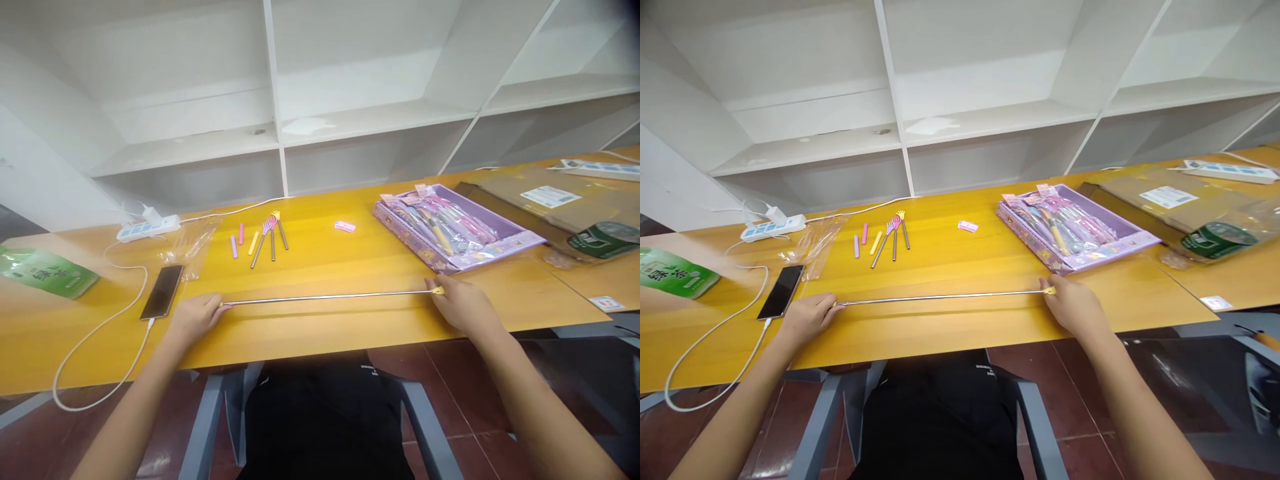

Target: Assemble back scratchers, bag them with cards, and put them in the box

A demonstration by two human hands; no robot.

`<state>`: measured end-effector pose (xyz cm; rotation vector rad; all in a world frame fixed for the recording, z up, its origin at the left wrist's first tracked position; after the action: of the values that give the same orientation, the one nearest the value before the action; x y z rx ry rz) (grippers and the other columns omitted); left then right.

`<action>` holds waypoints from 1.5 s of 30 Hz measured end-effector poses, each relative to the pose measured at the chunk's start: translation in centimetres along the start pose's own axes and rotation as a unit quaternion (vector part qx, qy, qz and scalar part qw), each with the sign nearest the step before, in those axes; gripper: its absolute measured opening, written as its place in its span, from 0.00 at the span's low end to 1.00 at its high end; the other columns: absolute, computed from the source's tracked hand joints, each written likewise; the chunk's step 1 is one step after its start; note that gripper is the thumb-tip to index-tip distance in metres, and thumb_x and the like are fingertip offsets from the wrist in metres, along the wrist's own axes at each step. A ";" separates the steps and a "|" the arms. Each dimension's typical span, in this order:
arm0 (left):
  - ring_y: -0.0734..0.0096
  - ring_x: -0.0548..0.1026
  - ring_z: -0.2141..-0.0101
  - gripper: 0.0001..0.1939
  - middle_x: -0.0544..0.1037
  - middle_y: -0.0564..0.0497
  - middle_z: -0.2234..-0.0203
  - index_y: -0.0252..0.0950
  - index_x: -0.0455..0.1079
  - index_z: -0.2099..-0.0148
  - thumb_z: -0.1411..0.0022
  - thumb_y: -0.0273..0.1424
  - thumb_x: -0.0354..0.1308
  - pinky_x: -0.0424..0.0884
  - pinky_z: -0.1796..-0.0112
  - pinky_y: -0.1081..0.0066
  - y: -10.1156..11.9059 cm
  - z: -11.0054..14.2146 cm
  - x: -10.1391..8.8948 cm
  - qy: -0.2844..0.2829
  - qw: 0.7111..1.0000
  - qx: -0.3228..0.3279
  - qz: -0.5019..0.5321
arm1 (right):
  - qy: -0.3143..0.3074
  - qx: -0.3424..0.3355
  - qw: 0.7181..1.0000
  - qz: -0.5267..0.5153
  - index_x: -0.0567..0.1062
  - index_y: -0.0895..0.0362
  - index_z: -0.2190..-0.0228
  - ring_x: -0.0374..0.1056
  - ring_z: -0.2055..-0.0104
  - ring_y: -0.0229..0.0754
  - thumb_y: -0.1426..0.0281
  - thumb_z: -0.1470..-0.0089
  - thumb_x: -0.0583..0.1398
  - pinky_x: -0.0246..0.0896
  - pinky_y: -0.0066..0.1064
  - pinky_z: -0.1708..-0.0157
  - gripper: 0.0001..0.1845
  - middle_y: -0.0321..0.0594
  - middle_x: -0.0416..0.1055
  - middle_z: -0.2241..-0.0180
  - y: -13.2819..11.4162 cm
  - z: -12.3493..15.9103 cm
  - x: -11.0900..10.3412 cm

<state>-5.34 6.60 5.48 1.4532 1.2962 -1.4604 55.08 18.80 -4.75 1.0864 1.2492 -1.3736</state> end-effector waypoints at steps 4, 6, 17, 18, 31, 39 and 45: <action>0.67 0.71 0.75 0.29 0.76 0.48 0.76 0.38 0.68 0.68 0.23 0.53 0.44 0.52 0.73 0.71 3.9 -3.6 -0.7 -0.008 1.000 -0.002 0.006 | 0.038 0.004 0.999 0.016 0.77 0.58 0.59 0.76 0.65 0.51 0.61 0.28 0.53 0.56 0.35 0.68 0.17 0.53 0.80 0.64 -5.7 -0.1 -1.8; 0.66 0.72 0.76 0.29 0.77 0.46 0.75 0.38 0.70 0.67 0.22 0.53 0.43 0.53 0.74 0.70 8.5 -5.9 -0.1 -0.014 1.000 -0.011 0.011 | 0.032 -0.049 0.998 -0.006 0.76 0.59 0.56 0.77 0.63 0.49 0.64 0.27 0.53 0.58 0.33 0.67 0.14 0.52 0.80 0.62 -12.6 1.1 -1.3; 0.63 0.80 0.66 0.27 0.83 0.46 0.64 0.38 0.74 0.57 0.20 0.51 0.41 0.65 0.68 0.68 18.2 -9.1 5.5 -0.079 0.987 0.067 0.124 | 0.014 -0.170 0.985 -0.004 0.74 0.58 0.57 0.77 0.65 0.43 0.62 0.23 0.48 0.51 0.31 0.72 0.18 0.47 0.78 0.59 -26.4 5.5 3.4; 0.63 0.79 0.66 0.27 0.83 0.47 0.65 0.39 0.73 0.57 0.20 0.51 0.41 0.64 0.69 0.68 18.0 -9.0 5.2 -0.075 0.986 0.066 0.131 | 0.014 -0.172 0.985 -0.009 0.74 0.57 0.57 0.77 0.65 0.43 0.62 0.23 0.49 0.50 0.32 0.72 0.18 0.46 0.78 0.59 -26.2 5.5 3.3; 0.67 0.76 0.66 0.23 0.80 0.48 0.64 0.42 0.73 0.55 0.19 0.46 0.40 0.64 0.67 0.70 18.5 -8.7 4.7 -0.054 0.984 0.116 0.123 | 0.021 -0.230 0.972 -0.044 0.74 0.57 0.58 0.75 0.63 0.42 0.64 0.23 0.48 0.51 0.32 0.69 0.17 0.45 0.76 0.57 -27.0 5.9 3.1; 0.68 0.75 0.71 0.21 0.80 0.48 0.67 0.41 0.74 0.56 0.20 0.44 0.44 0.61 0.70 0.72 17.2 -10.0 2.9 -0.070 0.989 0.103 0.081 | -0.050 -0.253 0.966 -0.017 0.72 0.57 0.55 0.76 0.63 0.44 0.65 0.24 0.50 0.54 0.31 0.68 0.13 0.46 0.76 0.58 -27.6 5.3 1.4; 0.71 0.70 0.76 0.19 0.76 0.51 0.74 0.41 0.72 0.62 0.22 0.41 0.47 0.56 0.74 0.73 5.4 -4.5 -0.8 -0.032 0.996 0.083 0.020 | 0.017 -0.188 0.982 -0.027 0.73 0.51 0.52 0.78 0.56 0.51 0.66 0.30 0.53 0.62 0.37 0.60 0.10 0.51 0.78 0.50 -10.8 1.6 1.0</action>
<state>1.17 9.34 5.90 1.5169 1.1236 -1.6058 44.22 17.39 -3.95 0.8194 1.4992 -1.1013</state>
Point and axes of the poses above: each hand's wrist, its own z-axis away from the middle knuckle, its own x-axis out of the palm, y = z × x, the point moved 9 cm from there along -z, towards the middle knuckle
